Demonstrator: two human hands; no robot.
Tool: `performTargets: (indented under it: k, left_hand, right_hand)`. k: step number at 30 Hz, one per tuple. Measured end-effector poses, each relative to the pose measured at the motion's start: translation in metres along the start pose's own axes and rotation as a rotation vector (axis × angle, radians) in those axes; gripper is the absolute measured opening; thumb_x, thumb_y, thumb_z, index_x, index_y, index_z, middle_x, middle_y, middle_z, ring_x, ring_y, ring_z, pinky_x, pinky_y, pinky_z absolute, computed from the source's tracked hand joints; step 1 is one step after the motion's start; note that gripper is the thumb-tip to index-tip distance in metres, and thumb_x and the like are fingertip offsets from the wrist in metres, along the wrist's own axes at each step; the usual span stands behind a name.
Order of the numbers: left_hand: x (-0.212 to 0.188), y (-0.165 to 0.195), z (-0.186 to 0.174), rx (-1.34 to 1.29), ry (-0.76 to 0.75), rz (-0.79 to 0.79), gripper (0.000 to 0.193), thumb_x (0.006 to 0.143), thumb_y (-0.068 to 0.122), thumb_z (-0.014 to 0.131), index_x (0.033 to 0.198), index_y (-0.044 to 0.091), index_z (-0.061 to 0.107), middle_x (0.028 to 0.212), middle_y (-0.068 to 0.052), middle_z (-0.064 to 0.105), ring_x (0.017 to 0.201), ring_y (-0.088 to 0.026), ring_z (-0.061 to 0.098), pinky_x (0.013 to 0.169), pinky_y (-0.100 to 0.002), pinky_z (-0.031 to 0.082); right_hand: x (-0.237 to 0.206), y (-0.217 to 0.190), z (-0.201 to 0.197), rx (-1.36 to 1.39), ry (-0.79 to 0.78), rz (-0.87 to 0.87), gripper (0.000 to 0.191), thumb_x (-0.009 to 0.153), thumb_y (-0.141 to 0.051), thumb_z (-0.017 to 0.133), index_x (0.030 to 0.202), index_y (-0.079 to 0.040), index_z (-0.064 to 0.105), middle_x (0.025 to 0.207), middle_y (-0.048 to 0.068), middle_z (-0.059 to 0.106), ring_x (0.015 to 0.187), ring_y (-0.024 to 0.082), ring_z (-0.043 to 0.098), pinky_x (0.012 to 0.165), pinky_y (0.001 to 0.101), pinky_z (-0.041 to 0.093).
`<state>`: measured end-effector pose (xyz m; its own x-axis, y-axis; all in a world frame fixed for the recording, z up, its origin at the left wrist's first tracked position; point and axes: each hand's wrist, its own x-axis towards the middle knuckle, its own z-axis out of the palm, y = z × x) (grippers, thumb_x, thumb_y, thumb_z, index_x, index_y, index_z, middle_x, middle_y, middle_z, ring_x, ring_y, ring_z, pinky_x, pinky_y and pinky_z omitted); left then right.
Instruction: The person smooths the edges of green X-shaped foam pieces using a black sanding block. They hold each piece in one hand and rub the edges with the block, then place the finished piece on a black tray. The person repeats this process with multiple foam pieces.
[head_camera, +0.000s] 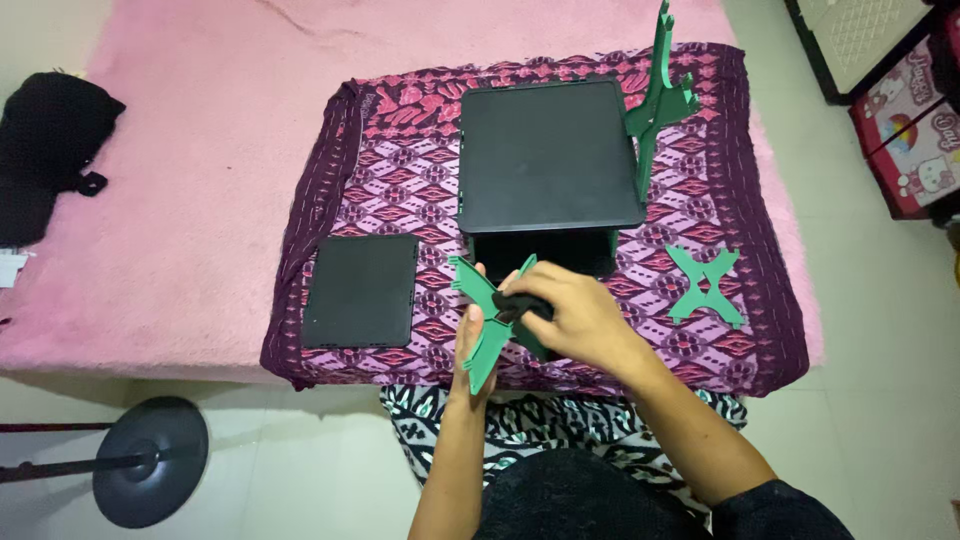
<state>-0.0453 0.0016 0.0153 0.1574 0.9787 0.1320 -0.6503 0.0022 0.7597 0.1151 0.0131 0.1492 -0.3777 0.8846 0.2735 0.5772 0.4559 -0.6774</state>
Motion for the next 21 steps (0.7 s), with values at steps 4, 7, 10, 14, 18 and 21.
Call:
performTargets:
  k: [4, 7, 10, 14, 18, 21]
  left_hand:
    - [-0.003, -0.014, -0.003, -0.015, 0.011, 0.002, 0.077, 0.107, 0.048, 0.046, 0.164, 0.001, 0.024, 0.150, -0.018, 0.050, 0.136, -0.027, 0.052, 0.119, -0.043, 0.037]
    - [-0.006, -0.021, -0.002, -0.036, -0.010, -0.011, 0.077, 0.111, 0.048, 0.045, 0.162, -0.007, 0.028, 0.152, -0.019, 0.049, 0.138, -0.027, 0.051, 0.118, -0.044, 0.038]
    - [-0.006, -0.018, 0.003, -0.046, 0.049, -0.031, 0.077, 0.107, 0.046, 0.044, 0.164, -0.001, 0.023, 0.156, -0.015, 0.043, 0.143, -0.025, 0.046, 0.121, -0.042, 0.034]
    - [-0.004, -0.004, 0.009, -0.020, 0.086, -0.014, 0.075, 0.105, 0.045, 0.044, 0.163, 0.004, 0.021, 0.161, -0.014, 0.039, 0.148, -0.025, 0.041, 0.123, -0.041, 0.030]
    - [0.000, 0.000, 0.012, -0.054, 0.101, -0.003, 0.074, 0.106, 0.045, 0.042, 0.165, 0.007, 0.020, 0.157, -0.021, 0.042, 0.144, -0.029, 0.044, 0.122, -0.043, 0.031]
    - [0.000, -0.006, 0.009, -0.049, 0.074, -0.019, 0.074, 0.105, 0.045, 0.041, 0.164, 0.009, 0.017, 0.155, -0.023, 0.046, 0.142, -0.031, 0.046, 0.121, -0.042, 0.032]
  right_hand:
    - [0.002, -0.004, -0.007, 0.043, 0.184, -0.115, 0.033, 0.081, -0.008, 0.073, 0.114, -0.013, 0.072, 0.108, 0.005, 0.069, 0.094, 0.025, 0.074, 0.078, 0.0332, 0.059]
    - [0.004, -0.009, -0.002, 0.017, 0.179, -0.177, 0.040, 0.080, -0.008, 0.073, 0.119, -0.013, 0.072, 0.111, 0.006, 0.069, 0.094, 0.026, 0.073, 0.079, 0.0333, 0.059]
    - [0.007, -0.010, 0.008, -0.082, 0.197, -0.232, 0.042, 0.077, -0.010, 0.076, 0.119, -0.013, 0.073, 0.110, 0.006, 0.069, 0.091, 0.028, 0.071, 0.076, 0.0354, 0.058]
    - [0.006, -0.004, 0.014, -0.098, 0.132, -0.187, 0.040, 0.076, -0.013, 0.078, 0.116, -0.014, 0.073, 0.107, 0.004, 0.069, 0.089, 0.026, 0.071, 0.075, 0.0351, 0.058]
    - [0.001, 0.004, 0.013, -0.098, 0.022, -0.134, 0.037, 0.075, -0.012, 0.076, 0.112, -0.013, 0.073, 0.108, 0.003, 0.071, 0.092, 0.026, 0.072, 0.074, 0.0360, 0.057]
    - [0.000, 0.008, 0.004, -0.012, -0.016, -0.117, 0.034, 0.076, -0.011, 0.075, 0.110, -0.012, 0.073, 0.107, 0.003, 0.072, 0.092, 0.027, 0.073, 0.075, 0.0353, 0.058]
